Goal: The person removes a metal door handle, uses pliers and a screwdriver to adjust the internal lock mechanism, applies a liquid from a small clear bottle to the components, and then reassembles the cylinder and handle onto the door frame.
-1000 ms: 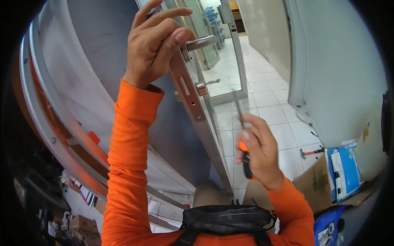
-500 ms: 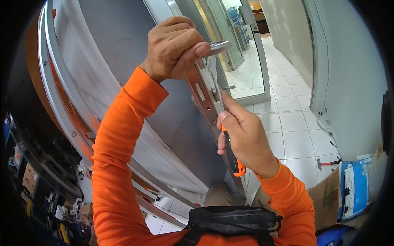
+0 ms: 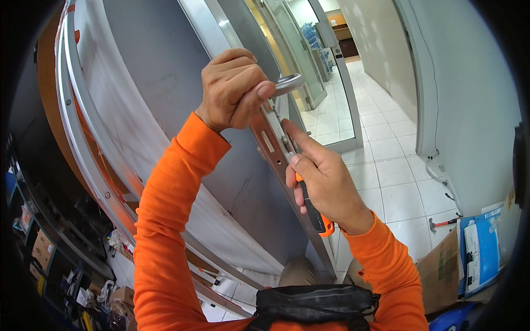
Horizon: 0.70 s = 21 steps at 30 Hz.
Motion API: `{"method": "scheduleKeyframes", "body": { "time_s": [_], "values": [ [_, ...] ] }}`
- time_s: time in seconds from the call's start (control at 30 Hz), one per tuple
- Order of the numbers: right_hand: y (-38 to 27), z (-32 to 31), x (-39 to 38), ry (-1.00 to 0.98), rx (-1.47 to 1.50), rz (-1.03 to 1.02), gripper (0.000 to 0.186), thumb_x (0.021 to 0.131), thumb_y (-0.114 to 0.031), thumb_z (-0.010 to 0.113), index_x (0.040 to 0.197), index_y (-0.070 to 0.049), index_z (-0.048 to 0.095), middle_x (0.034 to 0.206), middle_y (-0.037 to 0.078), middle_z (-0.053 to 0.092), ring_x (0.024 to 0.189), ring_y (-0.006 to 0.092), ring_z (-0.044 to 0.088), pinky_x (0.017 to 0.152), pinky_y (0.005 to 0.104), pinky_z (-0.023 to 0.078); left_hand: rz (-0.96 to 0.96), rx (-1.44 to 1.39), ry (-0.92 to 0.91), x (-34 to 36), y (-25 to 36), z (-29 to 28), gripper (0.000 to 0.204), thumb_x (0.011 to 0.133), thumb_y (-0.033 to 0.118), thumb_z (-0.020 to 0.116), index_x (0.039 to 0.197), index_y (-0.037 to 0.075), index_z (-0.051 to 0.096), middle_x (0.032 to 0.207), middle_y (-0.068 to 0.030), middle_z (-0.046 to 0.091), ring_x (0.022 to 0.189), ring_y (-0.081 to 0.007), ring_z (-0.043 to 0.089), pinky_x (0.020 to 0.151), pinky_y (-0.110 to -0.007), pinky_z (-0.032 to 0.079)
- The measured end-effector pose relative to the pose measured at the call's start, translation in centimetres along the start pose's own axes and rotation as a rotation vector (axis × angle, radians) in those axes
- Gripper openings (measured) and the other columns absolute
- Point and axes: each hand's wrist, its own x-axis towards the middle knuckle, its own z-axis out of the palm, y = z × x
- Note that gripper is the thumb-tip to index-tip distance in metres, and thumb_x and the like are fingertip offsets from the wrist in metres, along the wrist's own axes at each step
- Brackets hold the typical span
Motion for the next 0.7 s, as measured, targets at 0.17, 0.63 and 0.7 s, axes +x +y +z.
{"method": "scheduleKeyframes", "body": {
  "time_s": [0.17, 0.63, 0.7],
  "values": [
    [-1.8, -1.2, 0.2, -0.093, 0.16, 0.113, 0.058, 0.106, -0.012, 0.042, 0.162, -0.005, 0.032, 0.074, 0.005, 0.058, 0.052, 0.0112, 0.055, 0.047, 0.029, 0.051, -0.027, 0.003, -0.016, -0.2, 0.5, -0.4, 0.03, 0.099, 0.019, 0.052, 0.071, 0.011, 0.057, 0.067, -0.0022, 0.067, 0.064, -0.0204, 0.066, 0.085, -0.04, 0.053],
    [1.2, 5.7, 0.6, 0.107, 0.399, 0.002, 0.06, 0.107, -0.01, 0.036, 0.165, -0.006, 0.022, 0.072, 0.003, 0.055, 0.049, 0.0096, 0.054, 0.044, 0.0273, 0.051, -0.006, -0.013, 0.075, -1.1, 0.3, -0.5, 0.019, 0.09, 0.012, 0.063, 0.072, 0.008, 0.062, 0.063, -0.0036, 0.06, 0.057, -0.0241, 0.057, 0.076, -0.039, 0.055],
    [1.4, 3.5, 0.4, 0.077, 0.244, -0.013, 0.059, 0.106, -0.009, 0.036, 0.164, -0.006, 0.025, 0.074, 0.005, 0.056, 0.053, 0.0108, 0.056, 0.046, 0.0281, 0.052, -0.024, -0.004, 0.086, -1.4, 0.4, -0.8, 0.019, 0.09, 0.012, 0.063, 0.072, 0.008, 0.062, 0.063, -0.0037, 0.059, 0.057, -0.0241, 0.057, 0.077, -0.039, 0.055]
  ]
}}
